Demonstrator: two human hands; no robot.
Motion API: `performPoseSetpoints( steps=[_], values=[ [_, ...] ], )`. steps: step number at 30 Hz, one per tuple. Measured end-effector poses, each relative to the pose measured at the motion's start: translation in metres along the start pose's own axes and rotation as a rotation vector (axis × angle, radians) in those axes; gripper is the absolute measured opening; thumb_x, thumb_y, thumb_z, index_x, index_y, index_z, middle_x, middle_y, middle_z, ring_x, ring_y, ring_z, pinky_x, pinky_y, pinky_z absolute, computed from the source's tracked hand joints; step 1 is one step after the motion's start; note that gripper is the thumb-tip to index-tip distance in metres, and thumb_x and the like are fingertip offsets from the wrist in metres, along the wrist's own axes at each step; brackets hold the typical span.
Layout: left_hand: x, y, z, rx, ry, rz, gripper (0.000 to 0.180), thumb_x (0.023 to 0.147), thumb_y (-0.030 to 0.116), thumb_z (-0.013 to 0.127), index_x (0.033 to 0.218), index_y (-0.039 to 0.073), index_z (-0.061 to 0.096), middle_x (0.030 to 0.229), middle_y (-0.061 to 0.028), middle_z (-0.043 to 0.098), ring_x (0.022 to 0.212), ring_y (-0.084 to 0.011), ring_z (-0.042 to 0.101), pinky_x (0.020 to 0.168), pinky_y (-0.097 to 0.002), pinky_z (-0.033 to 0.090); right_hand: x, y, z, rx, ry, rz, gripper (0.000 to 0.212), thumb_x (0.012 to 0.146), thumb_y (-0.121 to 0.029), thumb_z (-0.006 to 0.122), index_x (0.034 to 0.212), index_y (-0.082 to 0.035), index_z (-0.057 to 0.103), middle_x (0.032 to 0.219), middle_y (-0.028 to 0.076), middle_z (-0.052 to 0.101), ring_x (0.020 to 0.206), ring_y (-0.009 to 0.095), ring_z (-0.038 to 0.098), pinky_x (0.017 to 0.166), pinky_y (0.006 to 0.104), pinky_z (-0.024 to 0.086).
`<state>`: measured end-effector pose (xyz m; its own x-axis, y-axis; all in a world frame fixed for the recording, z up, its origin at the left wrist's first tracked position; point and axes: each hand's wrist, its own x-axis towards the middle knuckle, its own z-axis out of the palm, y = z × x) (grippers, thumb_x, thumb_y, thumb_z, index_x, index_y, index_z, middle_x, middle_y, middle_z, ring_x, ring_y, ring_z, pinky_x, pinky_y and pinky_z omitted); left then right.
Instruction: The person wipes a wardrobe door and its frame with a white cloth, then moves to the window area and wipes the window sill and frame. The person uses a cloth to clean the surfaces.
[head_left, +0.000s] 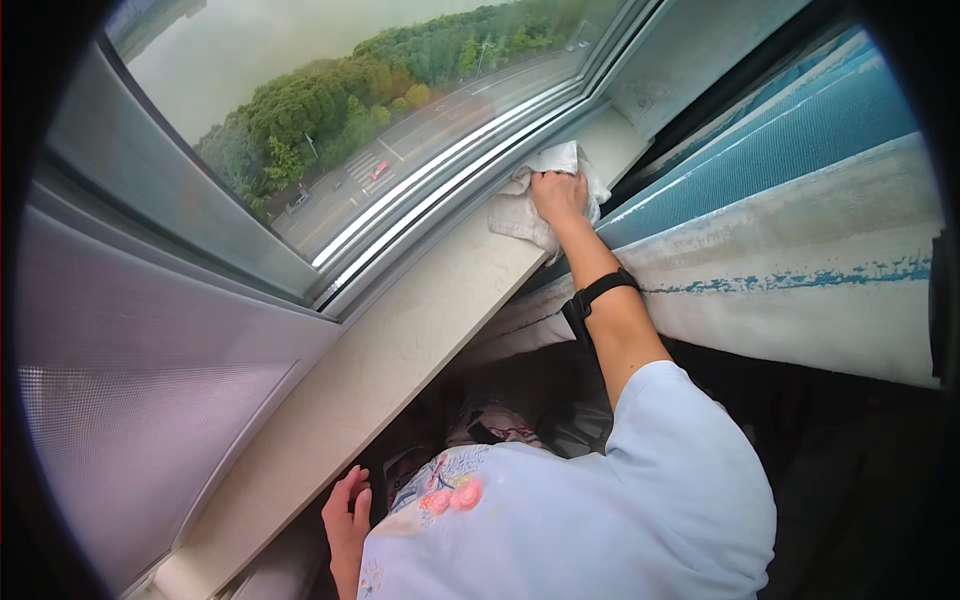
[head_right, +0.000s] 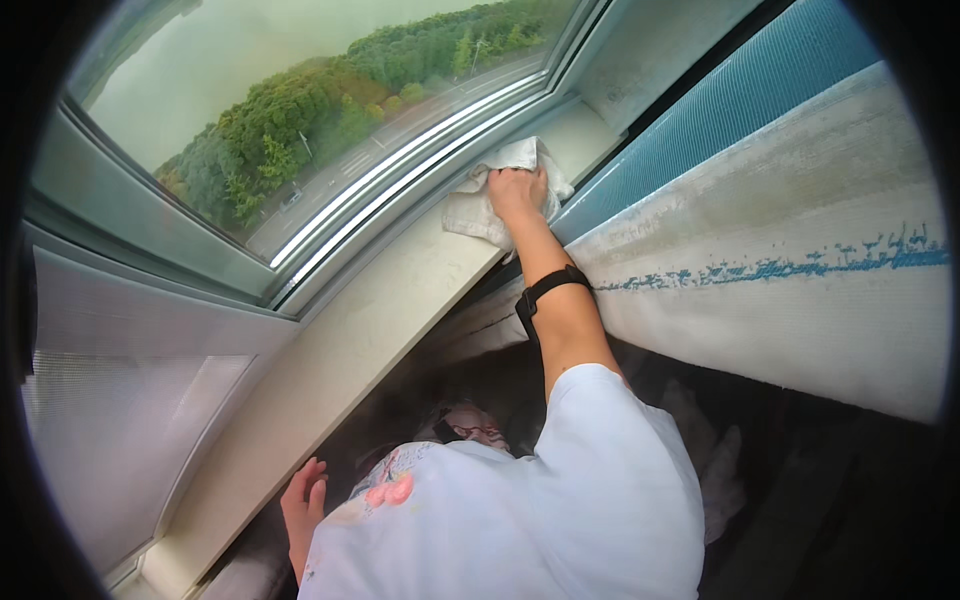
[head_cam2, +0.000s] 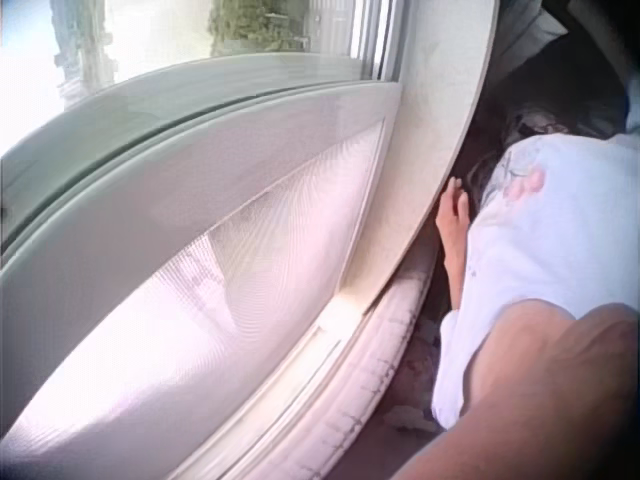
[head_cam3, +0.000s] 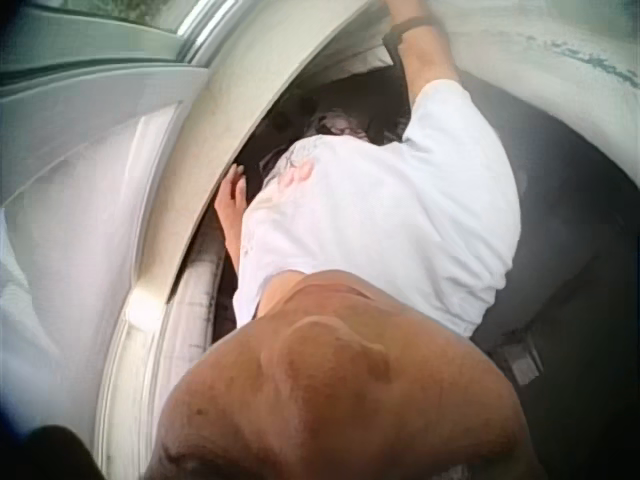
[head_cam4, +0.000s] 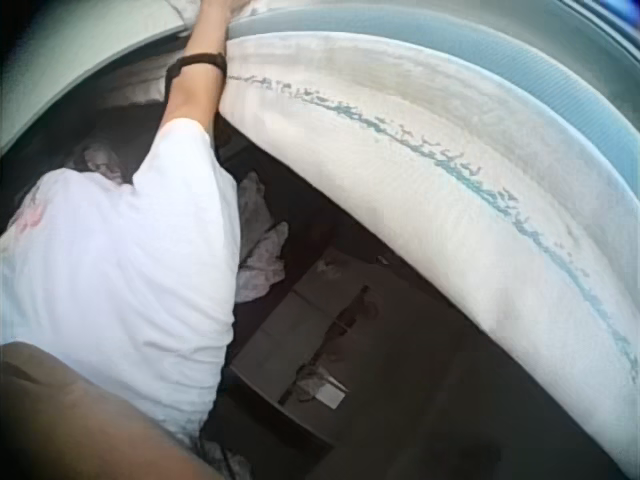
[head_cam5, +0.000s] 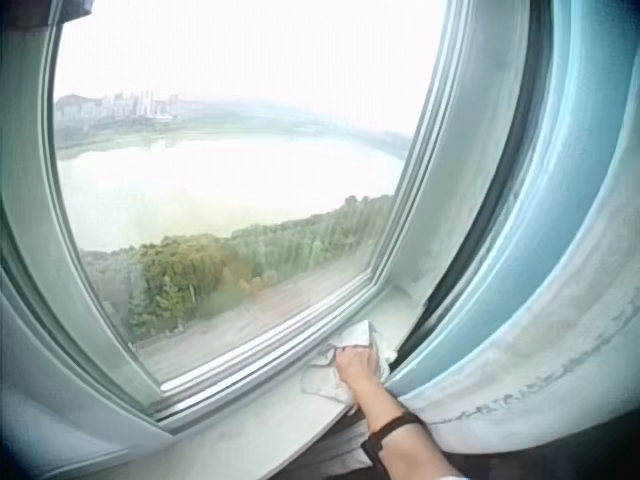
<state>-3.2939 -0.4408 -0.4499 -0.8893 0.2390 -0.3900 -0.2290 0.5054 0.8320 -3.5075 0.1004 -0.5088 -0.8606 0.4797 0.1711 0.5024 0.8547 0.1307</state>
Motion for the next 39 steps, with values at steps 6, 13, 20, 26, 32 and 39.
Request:
performPoseSetpoints(
  steps=[6,13,20,26,32,39],
  values=[
    [0.029,-0.007,0.02,0.072,0.06,-0.236,0.028,0.092,0.001,0.053,0.119,-0.003,0.059,0.099,-0.0139,0.069,0.084,-0.0183,0.066,0.08,-0.029,0.051,0.046,0.063,0.051,0.182,-0.137,0.437,0.055,0.096,-0.042,0.031,0.109,-0.004,0.069,0.117,0.02,0.064,0.118,0.035,0.056,0.102,0.0483,0.033],
    [0.024,-0.016,0.079,0.117,0.305,-0.172,0.034,0.094,0.008,0.052,0.127,0.001,0.055,0.086,-0.0101,0.068,0.078,-0.015,0.062,0.078,-0.0283,0.049,0.078,0.142,0.119,0.163,0.073,0.045,0.037,0.093,-0.029,0.046,0.108,-0.002,0.066,0.115,0.021,0.063,0.115,0.037,0.055,0.097,0.0469,0.04],
    [0.035,0.025,0.117,-0.065,0.12,-0.157,0.035,0.092,0.004,0.054,0.126,-0.002,0.055,0.107,-0.0136,0.067,0.095,-0.018,0.064,0.086,-0.0292,0.05,0.095,0.167,0.115,0.111,0.363,-0.352,0.026,0.083,-0.018,0.052,0.089,0.001,0.069,0.097,0.018,0.067,0.1,0.035,0.055,0.093,0.0482,0.04],
    [0.055,0.051,0.149,0.205,-0.079,-0.031,0.037,0.088,0.003,0.06,0.125,-0.001,0.056,0.108,-0.0157,0.067,0.097,-0.0228,0.066,0.085,-0.0312,0.051,0.034,0.111,0.091,0.326,0.246,-0.442,0.024,0.082,-0.021,0.057,0.089,-0.002,0.069,0.106,0.017,0.065,0.108,0.035,0.053,0.098,0.0494,0.038],
    [0.058,0.061,0.142,0.284,-0.074,0.02,0.037,0.087,0.003,0.061,0.124,0.0,0.056,0.107,-0.0151,0.067,0.096,-0.0247,0.066,0.086,-0.0324,0.051,0.043,0.108,0.084,0.406,0.361,-0.398,0.037,0.082,-0.027,0.061,0.107,0.001,0.064,0.125,0.019,0.056,0.121,0.034,0.048,0.104,0.0469,0.035],
    [0.045,0.053,0.151,0.291,-0.057,0.008,0.037,0.087,0.004,0.061,0.124,0.001,0.056,0.106,-0.015,0.067,0.095,-0.0247,0.066,0.084,-0.0327,0.051,0.009,0.074,0.11,0.442,0.444,-0.432,0.041,0.082,-0.023,0.062,0.112,0.004,0.058,0.128,0.021,0.051,0.12,0.035,0.046,0.103,0.0473,0.034]
  ],
)
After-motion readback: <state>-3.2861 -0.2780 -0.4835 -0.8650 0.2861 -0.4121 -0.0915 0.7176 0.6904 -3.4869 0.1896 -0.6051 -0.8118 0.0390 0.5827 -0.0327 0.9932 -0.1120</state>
